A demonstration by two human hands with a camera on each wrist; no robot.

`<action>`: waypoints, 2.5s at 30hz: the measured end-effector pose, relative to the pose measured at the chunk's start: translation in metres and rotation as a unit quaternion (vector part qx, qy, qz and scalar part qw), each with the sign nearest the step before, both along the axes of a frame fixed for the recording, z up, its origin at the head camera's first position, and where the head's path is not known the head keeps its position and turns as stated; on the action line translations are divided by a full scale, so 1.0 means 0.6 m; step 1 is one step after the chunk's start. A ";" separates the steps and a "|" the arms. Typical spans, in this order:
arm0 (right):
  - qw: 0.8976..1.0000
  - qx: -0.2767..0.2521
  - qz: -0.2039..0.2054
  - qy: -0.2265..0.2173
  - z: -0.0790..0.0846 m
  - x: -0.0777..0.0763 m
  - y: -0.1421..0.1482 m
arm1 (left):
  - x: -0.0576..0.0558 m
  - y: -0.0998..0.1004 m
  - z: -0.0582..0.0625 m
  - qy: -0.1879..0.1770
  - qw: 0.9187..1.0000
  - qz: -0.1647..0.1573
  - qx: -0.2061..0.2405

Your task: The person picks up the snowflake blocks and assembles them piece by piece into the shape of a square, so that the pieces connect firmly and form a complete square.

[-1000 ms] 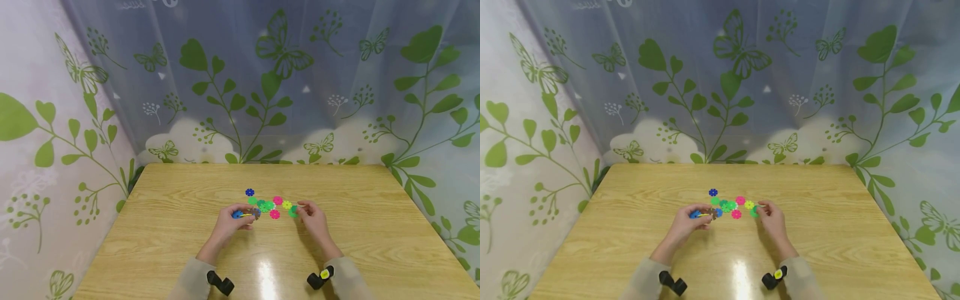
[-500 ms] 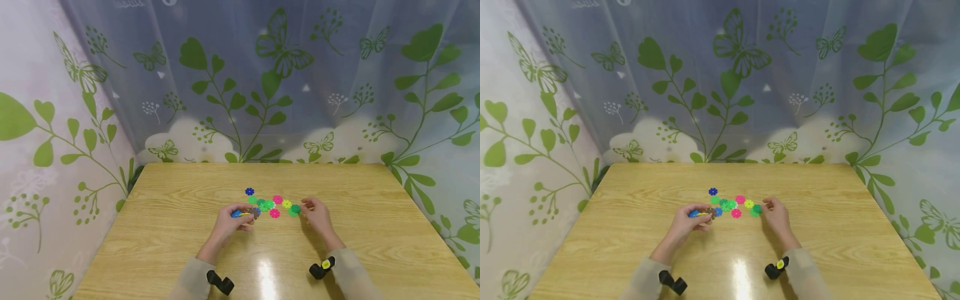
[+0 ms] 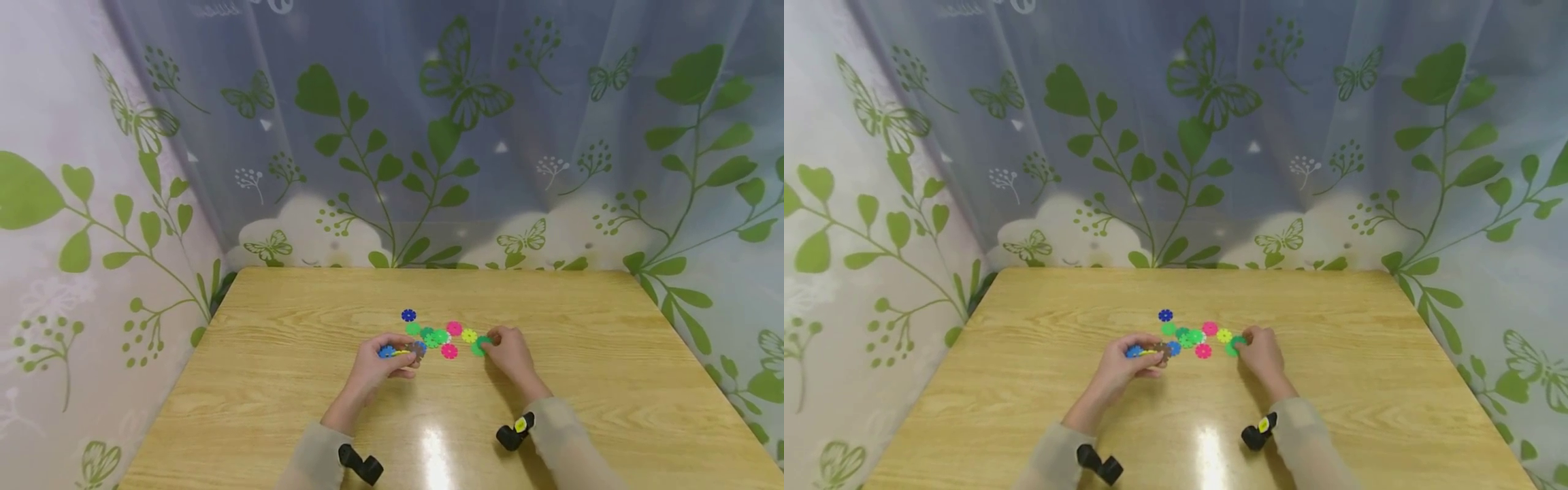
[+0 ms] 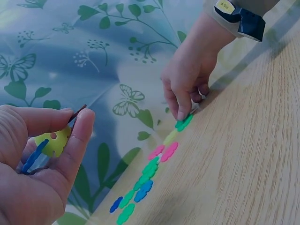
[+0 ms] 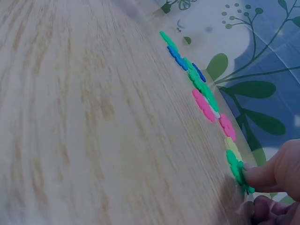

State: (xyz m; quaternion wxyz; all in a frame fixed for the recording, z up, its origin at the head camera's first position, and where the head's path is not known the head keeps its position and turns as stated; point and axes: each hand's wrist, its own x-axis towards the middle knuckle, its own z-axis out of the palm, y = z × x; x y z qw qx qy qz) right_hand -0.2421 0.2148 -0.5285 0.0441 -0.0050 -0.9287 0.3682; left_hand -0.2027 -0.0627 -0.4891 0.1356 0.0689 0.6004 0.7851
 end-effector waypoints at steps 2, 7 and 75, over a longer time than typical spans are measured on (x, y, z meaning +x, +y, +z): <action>1.000 0.004 -0.006 -0.014 0.002 -0.001 -0.003 | 0.000 -0.001 0.001 0.004 1.000 -0.001 -0.001; 0.999 0.000 -0.011 -0.047 0.001 -0.001 -0.002 | 0.001 -0.001 0.000 0.006 1.000 0.000 0.000; 0.928 -0.314 0.138 0.145 0.094 0.103 -0.151 | 0.003 0.015 0.004 0.041 0.998 -0.038 0.014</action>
